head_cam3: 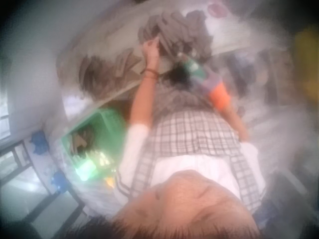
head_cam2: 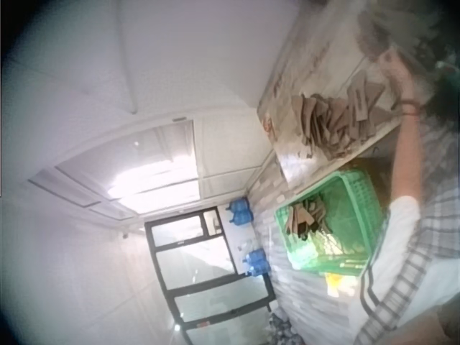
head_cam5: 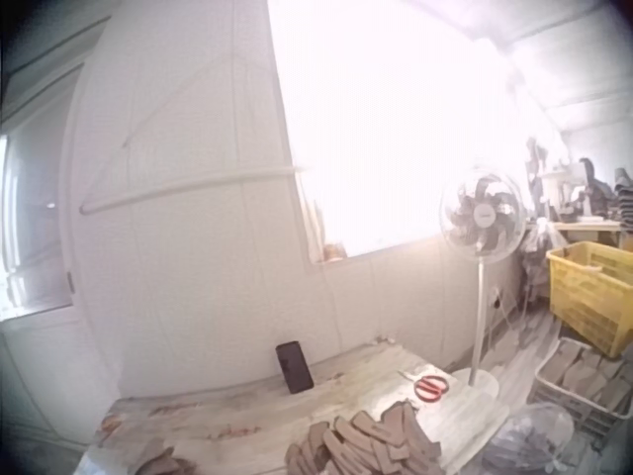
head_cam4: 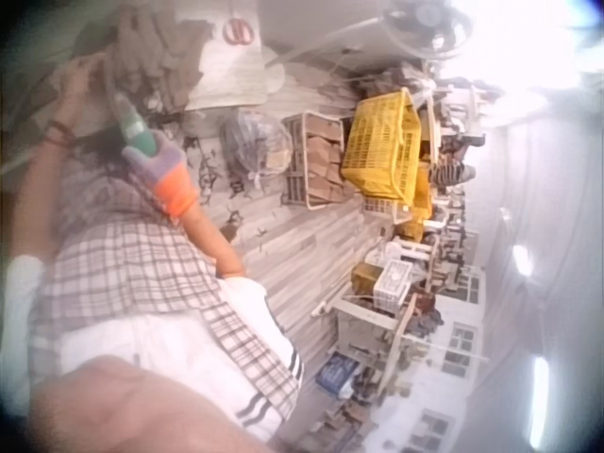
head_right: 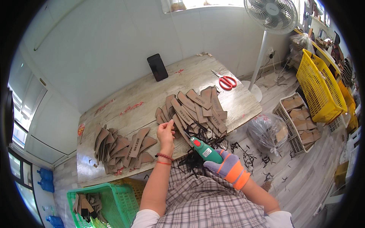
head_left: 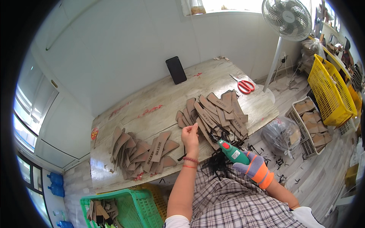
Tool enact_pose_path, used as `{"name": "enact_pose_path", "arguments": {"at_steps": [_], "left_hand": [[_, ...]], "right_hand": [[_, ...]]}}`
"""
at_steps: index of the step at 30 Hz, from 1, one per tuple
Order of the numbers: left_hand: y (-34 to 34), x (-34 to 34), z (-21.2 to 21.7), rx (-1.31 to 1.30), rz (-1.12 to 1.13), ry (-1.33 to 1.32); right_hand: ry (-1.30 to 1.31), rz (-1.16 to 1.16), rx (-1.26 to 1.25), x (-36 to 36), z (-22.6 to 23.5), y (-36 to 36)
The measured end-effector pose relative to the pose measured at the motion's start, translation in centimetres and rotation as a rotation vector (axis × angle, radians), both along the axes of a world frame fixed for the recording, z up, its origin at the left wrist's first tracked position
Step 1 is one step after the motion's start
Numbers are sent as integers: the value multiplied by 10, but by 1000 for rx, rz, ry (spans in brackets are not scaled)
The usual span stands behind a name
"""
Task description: The person repeatedly picks up small cardboard pieces from a table, applies hot glue along their edges using a glue gun, and places them back on the table. The process is continuous and repetitive throughout the clip.
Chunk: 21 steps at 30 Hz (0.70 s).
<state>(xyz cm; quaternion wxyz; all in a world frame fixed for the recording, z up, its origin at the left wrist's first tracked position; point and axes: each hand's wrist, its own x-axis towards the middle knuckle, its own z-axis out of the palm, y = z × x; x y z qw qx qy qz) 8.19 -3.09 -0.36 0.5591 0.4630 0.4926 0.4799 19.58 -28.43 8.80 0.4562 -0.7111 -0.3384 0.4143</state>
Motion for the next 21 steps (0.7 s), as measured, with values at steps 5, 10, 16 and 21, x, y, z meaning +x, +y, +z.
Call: {"name": "enact_pose_path", "arguments": {"at_steps": [5,10,16,21], "left_hand": [[0,14,18,311,-18,527],[-21,-33,51,515,105,533],[-61,-48,76,34,-103,-354],[-77,-27,79,-5,-106,-496]], "right_hand": [[46,-31,-24,2,10,-3],[-28,13,-67,3,17,3],[-134,44,-31,-6,15,14],[-62,29,48,-7,18,11]]}}
